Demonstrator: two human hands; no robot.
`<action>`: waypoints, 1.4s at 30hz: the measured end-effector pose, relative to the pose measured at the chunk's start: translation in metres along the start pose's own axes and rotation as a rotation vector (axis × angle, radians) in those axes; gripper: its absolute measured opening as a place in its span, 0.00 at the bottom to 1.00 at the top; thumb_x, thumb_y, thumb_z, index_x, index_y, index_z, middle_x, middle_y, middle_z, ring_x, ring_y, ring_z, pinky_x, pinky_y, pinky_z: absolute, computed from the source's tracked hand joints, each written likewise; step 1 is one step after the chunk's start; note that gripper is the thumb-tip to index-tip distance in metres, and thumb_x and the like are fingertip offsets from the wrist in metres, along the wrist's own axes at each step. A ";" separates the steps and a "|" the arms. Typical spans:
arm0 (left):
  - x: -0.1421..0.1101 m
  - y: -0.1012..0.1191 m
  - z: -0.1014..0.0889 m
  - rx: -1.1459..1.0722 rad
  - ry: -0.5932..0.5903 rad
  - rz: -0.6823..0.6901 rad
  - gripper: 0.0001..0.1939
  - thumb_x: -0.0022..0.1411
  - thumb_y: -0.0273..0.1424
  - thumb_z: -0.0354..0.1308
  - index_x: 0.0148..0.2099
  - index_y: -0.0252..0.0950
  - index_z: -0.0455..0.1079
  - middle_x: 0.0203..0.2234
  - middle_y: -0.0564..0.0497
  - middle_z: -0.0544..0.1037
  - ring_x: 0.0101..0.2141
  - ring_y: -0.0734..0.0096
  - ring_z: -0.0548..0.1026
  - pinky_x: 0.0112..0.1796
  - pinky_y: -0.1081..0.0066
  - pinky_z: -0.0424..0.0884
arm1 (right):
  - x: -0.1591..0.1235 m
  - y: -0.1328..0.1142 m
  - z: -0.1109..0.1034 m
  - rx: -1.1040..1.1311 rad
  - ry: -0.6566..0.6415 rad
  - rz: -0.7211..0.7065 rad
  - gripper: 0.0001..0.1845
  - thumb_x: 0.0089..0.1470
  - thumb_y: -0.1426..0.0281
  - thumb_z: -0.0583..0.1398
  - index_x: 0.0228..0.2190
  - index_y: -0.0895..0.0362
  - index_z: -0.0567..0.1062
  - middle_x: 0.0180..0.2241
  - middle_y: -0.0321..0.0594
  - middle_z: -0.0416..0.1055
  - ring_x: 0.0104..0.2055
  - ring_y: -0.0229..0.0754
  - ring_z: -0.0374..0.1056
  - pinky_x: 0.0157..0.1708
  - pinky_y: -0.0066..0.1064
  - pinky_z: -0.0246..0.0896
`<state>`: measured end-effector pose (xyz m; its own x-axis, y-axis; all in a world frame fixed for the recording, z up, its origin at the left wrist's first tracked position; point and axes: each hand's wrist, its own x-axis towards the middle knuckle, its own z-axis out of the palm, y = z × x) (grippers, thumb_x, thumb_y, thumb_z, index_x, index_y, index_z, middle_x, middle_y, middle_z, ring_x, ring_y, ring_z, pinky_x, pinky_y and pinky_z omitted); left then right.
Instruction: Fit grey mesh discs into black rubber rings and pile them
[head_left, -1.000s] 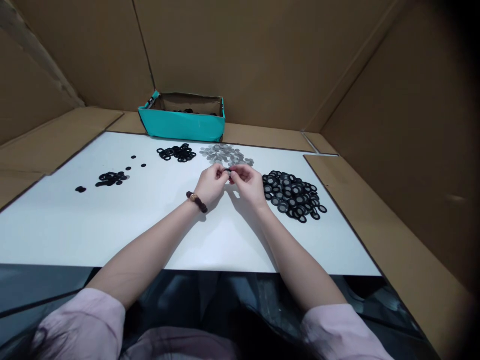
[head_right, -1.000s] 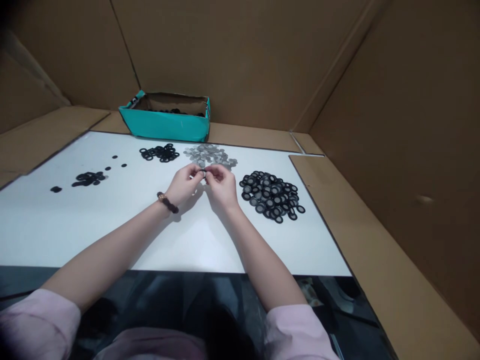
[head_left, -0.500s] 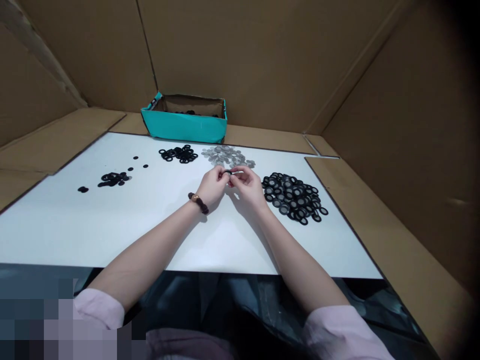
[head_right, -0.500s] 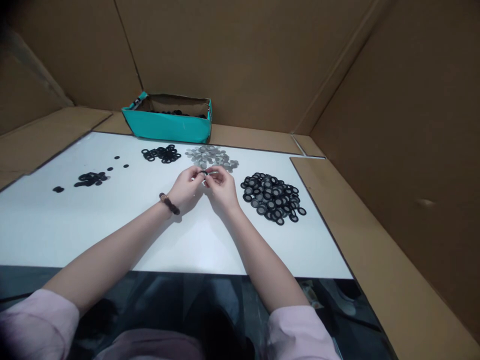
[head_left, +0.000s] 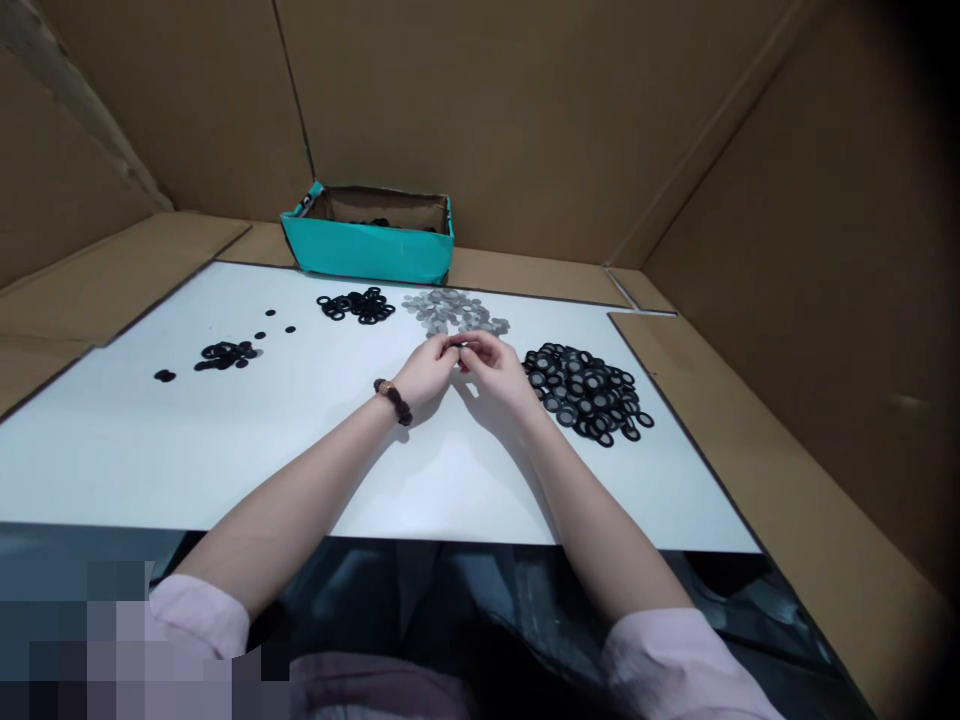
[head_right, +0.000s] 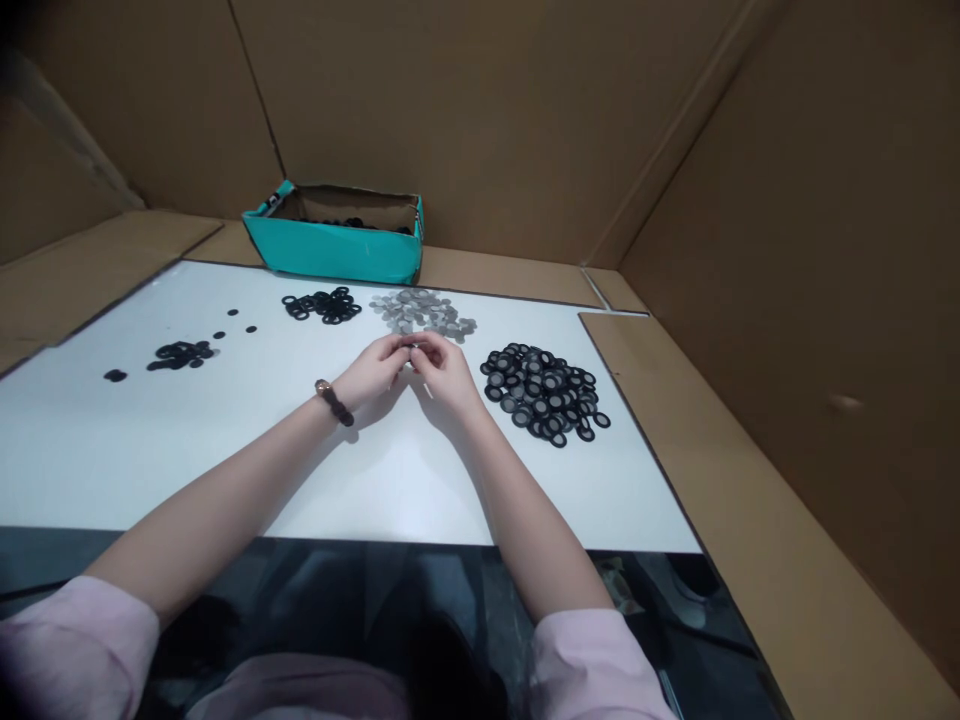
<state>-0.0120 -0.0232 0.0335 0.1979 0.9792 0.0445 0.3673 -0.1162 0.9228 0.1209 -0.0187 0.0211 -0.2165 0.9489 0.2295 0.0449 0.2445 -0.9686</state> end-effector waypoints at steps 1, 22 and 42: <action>0.000 0.000 0.001 -0.031 0.020 -0.023 0.05 0.58 0.26 0.46 0.30 0.35 0.62 0.23 0.53 0.67 0.28 0.71 0.67 0.32 0.72 0.61 | 0.000 0.001 0.000 0.008 -0.004 -0.004 0.09 0.45 0.67 0.58 0.31 0.56 0.73 0.27 0.36 0.70 0.27 0.35 0.62 0.31 0.30 0.60; -0.003 0.003 0.002 0.146 0.084 0.070 0.05 0.60 0.26 0.45 0.31 0.36 0.58 0.28 0.50 0.68 0.34 0.66 0.68 0.40 0.66 0.63 | -0.002 0.001 0.003 -0.145 0.117 -0.149 0.08 0.48 0.70 0.54 0.31 0.57 0.72 0.30 0.40 0.72 0.31 0.39 0.66 0.35 0.33 0.62; 0.000 -0.006 0.004 0.117 0.030 0.014 0.07 0.59 0.27 0.45 0.36 0.34 0.64 0.33 0.46 0.73 0.37 0.64 0.70 0.41 0.65 0.65 | 0.001 0.011 -0.001 -0.124 -0.038 -0.026 0.10 0.47 0.72 0.53 0.33 0.55 0.71 0.27 0.35 0.69 0.28 0.36 0.63 0.31 0.30 0.61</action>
<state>-0.0111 -0.0235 0.0266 0.1770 0.9817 0.0699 0.4687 -0.1465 0.8711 0.1222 -0.0149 0.0109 -0.2560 0.9342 0.2485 0.1587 0.2942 -0.9425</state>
